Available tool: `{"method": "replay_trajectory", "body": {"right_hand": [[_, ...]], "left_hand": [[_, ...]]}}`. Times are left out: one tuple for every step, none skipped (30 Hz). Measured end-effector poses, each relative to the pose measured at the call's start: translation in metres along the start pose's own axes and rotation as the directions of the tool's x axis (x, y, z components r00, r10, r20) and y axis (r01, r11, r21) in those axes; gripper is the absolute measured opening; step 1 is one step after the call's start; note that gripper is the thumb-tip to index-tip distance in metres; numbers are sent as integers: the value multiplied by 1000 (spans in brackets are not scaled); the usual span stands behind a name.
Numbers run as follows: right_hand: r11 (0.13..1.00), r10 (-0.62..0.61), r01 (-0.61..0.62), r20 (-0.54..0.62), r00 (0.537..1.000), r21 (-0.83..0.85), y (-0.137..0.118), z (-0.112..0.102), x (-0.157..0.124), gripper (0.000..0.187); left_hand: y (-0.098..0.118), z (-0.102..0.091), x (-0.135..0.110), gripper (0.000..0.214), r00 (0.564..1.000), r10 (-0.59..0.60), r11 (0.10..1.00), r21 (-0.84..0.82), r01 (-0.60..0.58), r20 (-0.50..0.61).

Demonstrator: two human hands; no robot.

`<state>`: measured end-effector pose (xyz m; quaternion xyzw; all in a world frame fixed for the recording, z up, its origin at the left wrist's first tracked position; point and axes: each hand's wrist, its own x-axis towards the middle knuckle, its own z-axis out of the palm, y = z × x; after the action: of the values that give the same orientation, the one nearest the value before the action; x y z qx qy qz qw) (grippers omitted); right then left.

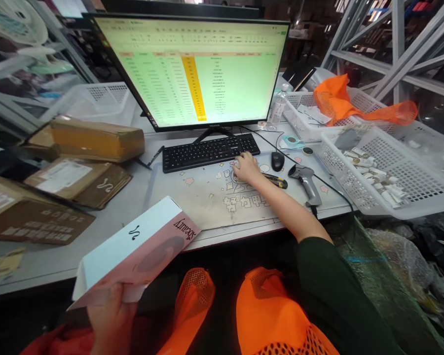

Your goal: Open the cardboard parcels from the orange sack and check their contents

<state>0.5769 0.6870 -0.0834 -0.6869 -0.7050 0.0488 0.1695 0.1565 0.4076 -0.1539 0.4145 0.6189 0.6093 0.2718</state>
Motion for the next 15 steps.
{"method": "replay_trajectory", "body": {"right_hand": [[1000, -17, 17, 16, 1000, -14, -12, 10, 16, 54], [999, -25, 26, 31, 999, -34, -19, 18, 28, 57], [998, -31, 33, 41, 999, -59, -24, 23, 37, 57], [996, -35, 39, 49, 998, -82, -27, 26, 44, 55], [995, -31, 37, 55, 998, -97, -28, 26, 48, 54], [995, -18, 24, 57, 998, -100, -28, 24, 50, 54], [996, -2, 7, 56, 998, -91, -29, 20, 50, 54], [998, 11, -8, 57, 998, -60, -31, 16, 46, 56], [1000, 7, -8, 66, 998, 7, -33, 10, 37, 59], [992, -28, 18, 81, 996, 121, -36, 5, 23, 63], [957, -104, 71, 104, 989, 281, -39, 2, 4, 70], [875, -215, 129, 135, 967, 467, -42, 0, -21, 79], [745, -336, 158, 160, 928, 648, -44, 0, -50, 91], [596, -439, 137, 177, 881, 791, -46, 2, -82, 105], [485, -483, 78, 193, 854, 871, -47, 5, -115, 117]], "left_hand": [[9, 3, -4, 75, 997, -65, 997, -51, 63, -39], [16, 3, -6, 76, 991, -116, 990, -93, 110, -64], [22, 0, -9, 74, 986, -148, 983, -118, 138, -76], [26, -4, -11, 70, 981, -169, 978, -135, 156, -90], [29, -9, -12, 67, 977, -186, 974, -150, 169, -103], [30, -14, -12, 67, 974, -199, 970, -167, 179, -110], [30, -18, -11, 70, 972, -211, 963, -191, 189, -103], [30, -21, -8, 76, 971, -222, 955, -222, 198, -86], [30, -21, -4, 83, 972, -228, 945, -256, 204, -65], [31, -19, 2, 89, 971, -235, 934, -288, 212, -47], [32, -15, 9, 92, 969, -247, 922, -313, 227, -27], [35, -8, 15, 94, 964, -265, 911, -328, 249, -6], [39, 2, 22, 96, 958, -286, 903, -325, 281, 34], [44, 14, 28, 96, 948, -303, 898, -304, 318, 96], [50, 29, 33, 96, 934, -307, 898, -268, 348, 181]]}}
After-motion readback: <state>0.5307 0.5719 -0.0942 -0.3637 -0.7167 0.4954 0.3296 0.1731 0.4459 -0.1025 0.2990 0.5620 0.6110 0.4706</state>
